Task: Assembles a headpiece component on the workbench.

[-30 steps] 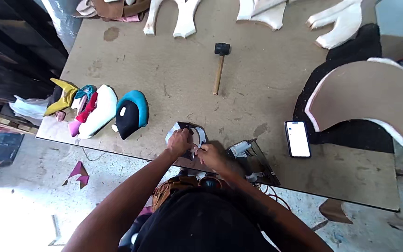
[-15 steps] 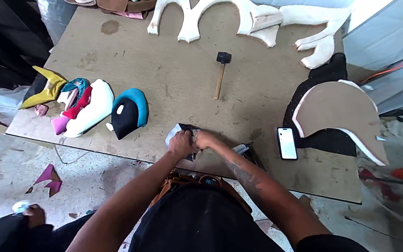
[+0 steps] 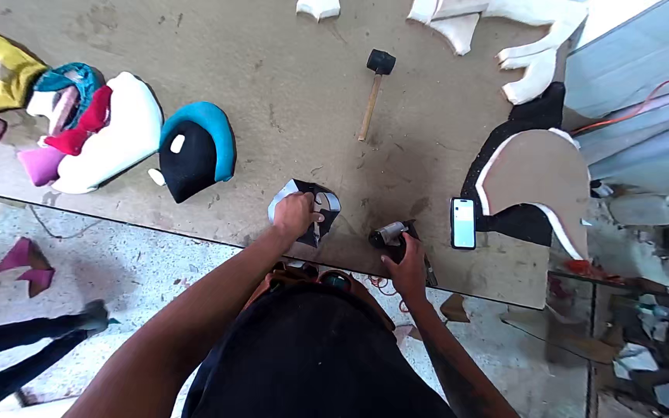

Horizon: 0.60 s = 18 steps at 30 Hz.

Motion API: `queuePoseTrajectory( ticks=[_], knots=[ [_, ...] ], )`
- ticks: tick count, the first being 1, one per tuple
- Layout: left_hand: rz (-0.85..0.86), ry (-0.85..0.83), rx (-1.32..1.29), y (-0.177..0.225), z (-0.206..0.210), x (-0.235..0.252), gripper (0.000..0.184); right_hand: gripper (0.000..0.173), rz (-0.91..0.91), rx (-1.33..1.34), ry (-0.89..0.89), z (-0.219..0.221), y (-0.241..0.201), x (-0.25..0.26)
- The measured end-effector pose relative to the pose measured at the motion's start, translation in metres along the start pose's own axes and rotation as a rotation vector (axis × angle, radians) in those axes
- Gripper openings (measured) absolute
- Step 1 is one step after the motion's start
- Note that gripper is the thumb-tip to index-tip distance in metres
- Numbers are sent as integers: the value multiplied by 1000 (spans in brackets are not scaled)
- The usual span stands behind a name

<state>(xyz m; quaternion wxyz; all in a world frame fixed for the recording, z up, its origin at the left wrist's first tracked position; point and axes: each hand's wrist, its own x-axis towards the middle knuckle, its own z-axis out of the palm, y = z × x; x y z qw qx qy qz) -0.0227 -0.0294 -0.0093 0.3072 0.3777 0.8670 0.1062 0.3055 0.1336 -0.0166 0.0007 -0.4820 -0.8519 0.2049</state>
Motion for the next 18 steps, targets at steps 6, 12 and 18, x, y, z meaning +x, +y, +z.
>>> queuePoseTrajectory(
  ticks=[6,12,18],
  knots=[
    [-13,-30,-43,0,-8,1,42,52,174,107,-174,-50,-71,-2],
    [12,-21,-26,-1,-4,0,41,21,-43,79,-466,-54,-145,-23],
    [7,1,-25,0,-3,-3,40,33,-176,-80,-504,-34,-162,-10]
  ],
)
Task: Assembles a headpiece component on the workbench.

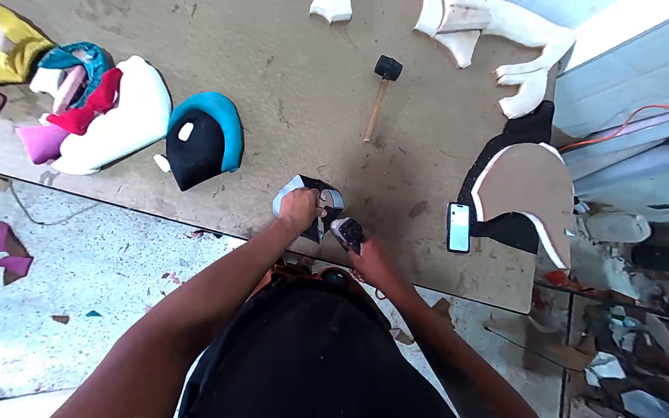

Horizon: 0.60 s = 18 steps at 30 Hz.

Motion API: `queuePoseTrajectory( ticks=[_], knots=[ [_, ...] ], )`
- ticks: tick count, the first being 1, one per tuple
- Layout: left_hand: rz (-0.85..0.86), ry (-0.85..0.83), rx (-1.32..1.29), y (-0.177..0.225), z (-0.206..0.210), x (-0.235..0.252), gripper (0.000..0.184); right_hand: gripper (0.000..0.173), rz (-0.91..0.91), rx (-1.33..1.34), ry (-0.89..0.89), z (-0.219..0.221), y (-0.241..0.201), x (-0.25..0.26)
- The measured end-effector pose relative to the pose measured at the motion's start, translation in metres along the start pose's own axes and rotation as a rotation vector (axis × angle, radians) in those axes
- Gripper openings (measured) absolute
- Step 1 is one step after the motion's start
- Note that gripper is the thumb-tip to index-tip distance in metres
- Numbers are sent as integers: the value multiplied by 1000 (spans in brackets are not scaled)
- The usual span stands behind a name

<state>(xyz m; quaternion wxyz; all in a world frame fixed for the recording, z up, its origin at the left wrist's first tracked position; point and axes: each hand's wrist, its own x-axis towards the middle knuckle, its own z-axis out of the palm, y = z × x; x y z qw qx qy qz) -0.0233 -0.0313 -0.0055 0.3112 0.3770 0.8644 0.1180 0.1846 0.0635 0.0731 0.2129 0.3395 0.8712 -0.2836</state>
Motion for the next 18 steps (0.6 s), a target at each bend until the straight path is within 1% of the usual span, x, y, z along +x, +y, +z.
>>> queuePoseTrajectory(
  ticks=[5,7,9,10,11,12,13,14,15,16,17,18],
  knots=[
    [3,15,25,5,0,-2,37,31,-29,-25,5,-2,-2,3],
    [-1,1,32,8,-2,-3,35,30,-21,14,7,-2,3,1],
    [19,2,27,11,-6,-7,35,27,4,100,47,-7,15,-7],
    [45,16,18,12,-10,-13,36,25,35,133,79,-12,22,-11],
    [84,45,18,12,-12,-24,42,23,70,157,127,-16,33,-13],
    [135,82,38,14,-12,-37,52,24,102,157,192,-19,45,-15],
    [195,119,87,17,-8,-49,63,26,134,140,263,-23,60,-14],
    [253,152,153,19,1,-59,71,34,168,120,314,-26,77,-12],
    [298,165,224,20,13,-66,71,46,198,101,348,-27,95,-10],
    [327,160,292,17,24,-70,65,60,202,84,375,-26,109,-6],
    [348,163,321,12,33,-70,52,70,177,76,402,-24,119,-4],
    [360,177,298,8,35,-68,38,73,127,86,428,-22,123,-3]
  ],
)
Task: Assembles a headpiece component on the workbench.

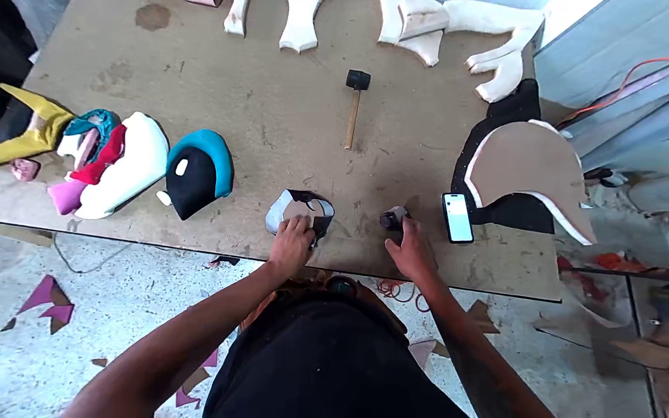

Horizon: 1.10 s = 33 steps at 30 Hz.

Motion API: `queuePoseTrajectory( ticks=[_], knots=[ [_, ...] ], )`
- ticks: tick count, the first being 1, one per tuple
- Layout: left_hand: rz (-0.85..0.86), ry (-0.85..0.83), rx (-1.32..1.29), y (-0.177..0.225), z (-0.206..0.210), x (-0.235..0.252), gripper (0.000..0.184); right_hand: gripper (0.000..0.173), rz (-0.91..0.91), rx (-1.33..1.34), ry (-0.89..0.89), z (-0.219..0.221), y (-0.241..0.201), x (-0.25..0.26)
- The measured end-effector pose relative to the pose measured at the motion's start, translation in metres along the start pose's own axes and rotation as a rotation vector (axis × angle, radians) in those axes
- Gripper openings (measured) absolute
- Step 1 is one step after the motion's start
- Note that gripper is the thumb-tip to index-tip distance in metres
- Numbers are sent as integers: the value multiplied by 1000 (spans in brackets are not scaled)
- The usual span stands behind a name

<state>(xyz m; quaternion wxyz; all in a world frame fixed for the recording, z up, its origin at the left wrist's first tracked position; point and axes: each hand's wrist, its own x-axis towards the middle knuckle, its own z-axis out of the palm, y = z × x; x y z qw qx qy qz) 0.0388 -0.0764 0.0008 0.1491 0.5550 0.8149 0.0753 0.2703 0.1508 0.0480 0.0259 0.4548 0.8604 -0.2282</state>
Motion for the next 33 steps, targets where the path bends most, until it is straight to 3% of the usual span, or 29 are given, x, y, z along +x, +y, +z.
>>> queuePoseTrajectory(
  ticks=[3,6,8,12,16,18,20,23,28,33],
  knots=[
    [-69,103,-317,-7,-25,-1,14,54,-164,135,5,3,-17,-12],
    [-309,312,-769,-15,-66,-19,13,42,-215,324,-45,23,-59,-13],
    [-453,390,-970,-27,-67,-39,12,44,-253,417,-51,44,-94,-1],
    [-734,421,-1253,-41,-9,-94,13,49,-518,284,-43,109,-155,21],
    [-1139,683,-1648,-30,65,-133,12,51,-857,-53,-130,176,-182,10],
    [-1313,773,-1851,-24,89,-140,22,51,-1013,-106,-138,197,-188,8],
    [-1321,788,-2035,-22,99,-139,42,51,-1138,-108,-163,206,-195,13],
    [-1083,965,-2099,-25,109,-121,57,51,-1228,-129,-220,207,-199,23],
    [-991,1265,-1990,-28,147,-92,50,53,-1257,-89,-241,211,-203,29],
    [-923,1363,-1957,-26,155,-84,40,55,-1262,-41,-247,210,-200,31]
  ],
)
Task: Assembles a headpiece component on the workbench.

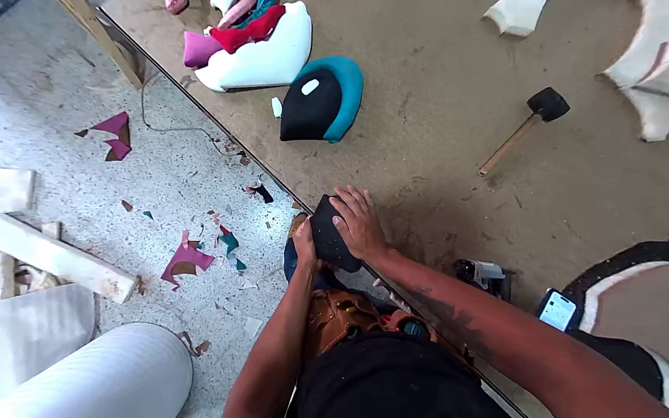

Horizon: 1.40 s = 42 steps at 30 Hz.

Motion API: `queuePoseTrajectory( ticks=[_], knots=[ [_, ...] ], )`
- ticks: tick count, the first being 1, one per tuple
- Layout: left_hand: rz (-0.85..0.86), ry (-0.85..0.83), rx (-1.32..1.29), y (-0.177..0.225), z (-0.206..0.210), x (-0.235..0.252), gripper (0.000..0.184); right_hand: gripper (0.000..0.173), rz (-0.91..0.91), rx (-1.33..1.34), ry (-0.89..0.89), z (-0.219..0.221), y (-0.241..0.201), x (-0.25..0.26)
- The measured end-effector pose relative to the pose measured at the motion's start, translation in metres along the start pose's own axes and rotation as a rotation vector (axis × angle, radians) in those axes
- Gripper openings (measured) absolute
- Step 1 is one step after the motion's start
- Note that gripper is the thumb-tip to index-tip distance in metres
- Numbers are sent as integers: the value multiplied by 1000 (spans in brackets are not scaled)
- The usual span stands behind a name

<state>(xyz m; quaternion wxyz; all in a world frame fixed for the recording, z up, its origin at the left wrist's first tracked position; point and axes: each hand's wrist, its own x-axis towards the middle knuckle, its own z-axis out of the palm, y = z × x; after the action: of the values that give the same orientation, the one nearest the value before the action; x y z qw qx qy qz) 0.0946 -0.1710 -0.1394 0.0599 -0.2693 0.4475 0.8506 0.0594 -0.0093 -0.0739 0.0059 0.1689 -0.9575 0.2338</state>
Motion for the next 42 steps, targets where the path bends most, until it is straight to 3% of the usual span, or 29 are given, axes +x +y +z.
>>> queuePoseTrajectory(
  ticks=[3,6,11,18,23,27,31,33,35,36,38,40,42],
  knots=[
    [159,-37,213,47,41,-27,43,58,54,231,97,-11,5,-6],
    [340,-254,477,81,104,-46,44,55,243,491,216,-21,9,-32],
    [362,-443,563,50,146,-29,47,52,596,799,463,-47,9,-31],
    [518,-669,754,27,184,-20,46,51,848,1426,795,-55,9,-36],
    [680,-809,904,6,187,-10,48,57,884,1802,847,-63,16,-45],
    [892,-951,1125,-6,181,-5,47,70,835,1744,880,-63,15,-74],
    [962,-1034,1301,-14,182,-4,44,84,859,1666,645,-94,13,-130],
    [990,-1042,1398,-16,186,-5,43,66,937,1430,619,-125,10,-164],
    [1009,-1026,1440,-18,186,-6,42,39,1008,917,649,-152,19,-199],
    [1014,-1013,1444,-18,186,-6,42,35,1054,650,667,-156,32,-218],
    [1005,-1005,1454,-18,185,-7,40,57,1224,306,587,-156,55,-252],
    [992,-1015,1458,-18,187,-10,39,81,1360,193,446,-148,67,-269],
    [992,-1021,1474,-13,187,-6,37,86,1380,105,360,-138,69,-261]
  ],
)
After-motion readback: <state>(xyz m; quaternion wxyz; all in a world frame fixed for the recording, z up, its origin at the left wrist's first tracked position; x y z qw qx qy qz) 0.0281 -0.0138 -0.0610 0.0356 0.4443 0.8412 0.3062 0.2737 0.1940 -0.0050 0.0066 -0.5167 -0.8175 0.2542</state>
